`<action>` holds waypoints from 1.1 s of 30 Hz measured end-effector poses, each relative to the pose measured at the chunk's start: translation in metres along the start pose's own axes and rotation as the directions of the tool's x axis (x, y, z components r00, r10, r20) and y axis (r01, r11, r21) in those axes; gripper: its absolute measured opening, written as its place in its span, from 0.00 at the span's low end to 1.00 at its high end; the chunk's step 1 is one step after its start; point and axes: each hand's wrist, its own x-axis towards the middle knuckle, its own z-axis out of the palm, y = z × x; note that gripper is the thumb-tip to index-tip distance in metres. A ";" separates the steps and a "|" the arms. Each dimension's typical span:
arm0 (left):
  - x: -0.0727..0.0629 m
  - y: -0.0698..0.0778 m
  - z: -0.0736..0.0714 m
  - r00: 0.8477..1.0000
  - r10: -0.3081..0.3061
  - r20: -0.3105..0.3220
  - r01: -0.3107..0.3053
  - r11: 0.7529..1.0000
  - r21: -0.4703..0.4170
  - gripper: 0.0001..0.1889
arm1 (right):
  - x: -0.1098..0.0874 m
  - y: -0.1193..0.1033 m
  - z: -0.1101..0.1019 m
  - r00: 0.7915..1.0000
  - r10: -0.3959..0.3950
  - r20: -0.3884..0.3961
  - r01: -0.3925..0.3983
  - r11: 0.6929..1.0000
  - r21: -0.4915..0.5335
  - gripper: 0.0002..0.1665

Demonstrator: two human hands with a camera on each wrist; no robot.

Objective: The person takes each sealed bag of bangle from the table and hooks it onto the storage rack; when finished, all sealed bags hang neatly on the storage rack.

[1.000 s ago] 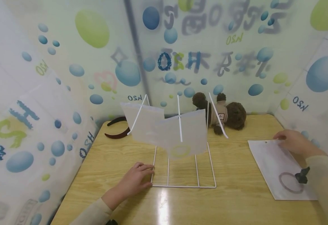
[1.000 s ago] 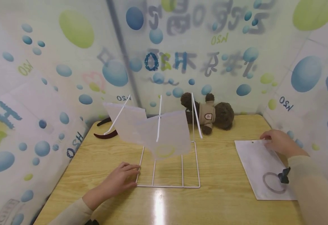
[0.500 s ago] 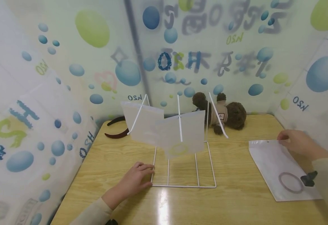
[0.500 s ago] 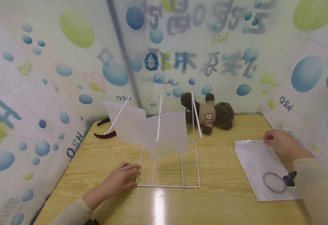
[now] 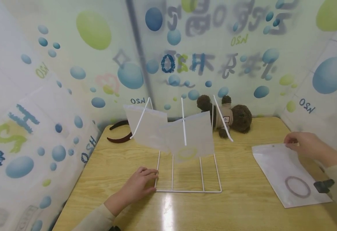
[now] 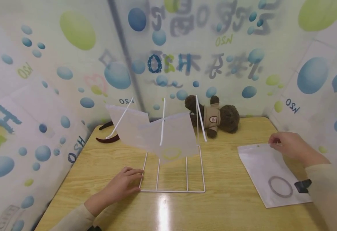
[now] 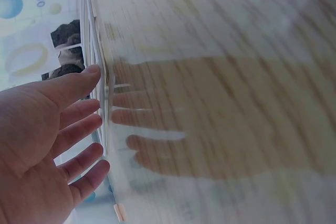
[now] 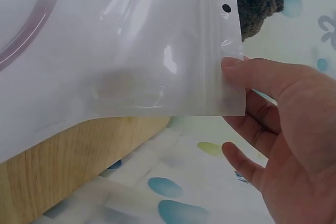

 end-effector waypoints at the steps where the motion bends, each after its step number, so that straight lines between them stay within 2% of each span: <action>1: 0.000 0.000 0.000 1.000 0.000 0.000 0.000 1.000 -0.002 0.22 | -0.001 -0.002 -0.002 1.000 0.009 0.008 -0.009 1.000 0.007 0.04; 5: -0.001 0.001 0.001 1.000 0.000 0.003 0.000 1.000 -0.005 0.22 | -0.006 -0.009 -0.009 1.000 0.001 -0.005 -0.001 1.000 0.000 0.04; 10: -0.002 0.000 0.002 1.000 -0.006 0.000 0.006 1.000 -0.004 0.22 | -0.014 -0.017 -0.016 0.991 -0.075 -0.112 0.069 0.996 -0.056 0.05; 16: -0.002 0.000 0.003 1.000 -0.007 -0.012 0.007 1.000 -0.002 0.22 | -0.023 -0.028 -0.024 0.942 -0.199 -0.269 0.167 0.976 -0.138 0.13; 23: -0.001 -0.001 0.003 1.000 -0.002 -0.005 0.002 1.000 0.003 0.22 | -0.028 -0.042 -0.032 0.937 -0.207 -0.282 0.173 0.975 -0.138 0.13; 28: -0.001 -0.001 0.002 1.000 -0.002 -0.006 0.002 1.000 0.002 0.22 | -0.031 -0.051 -0.039 0.900 -0.274 -0.338 0.230 0.959 -0.165 0.17; 33: -0.001 -0.001 0.002 1.000 -0.007 -0.003 0.007 1.000 -0.001 0.22 | -0.034 -0.064 -0.048 0.873 -0.302 -0.383 0.247 0.951 -0.185 0.20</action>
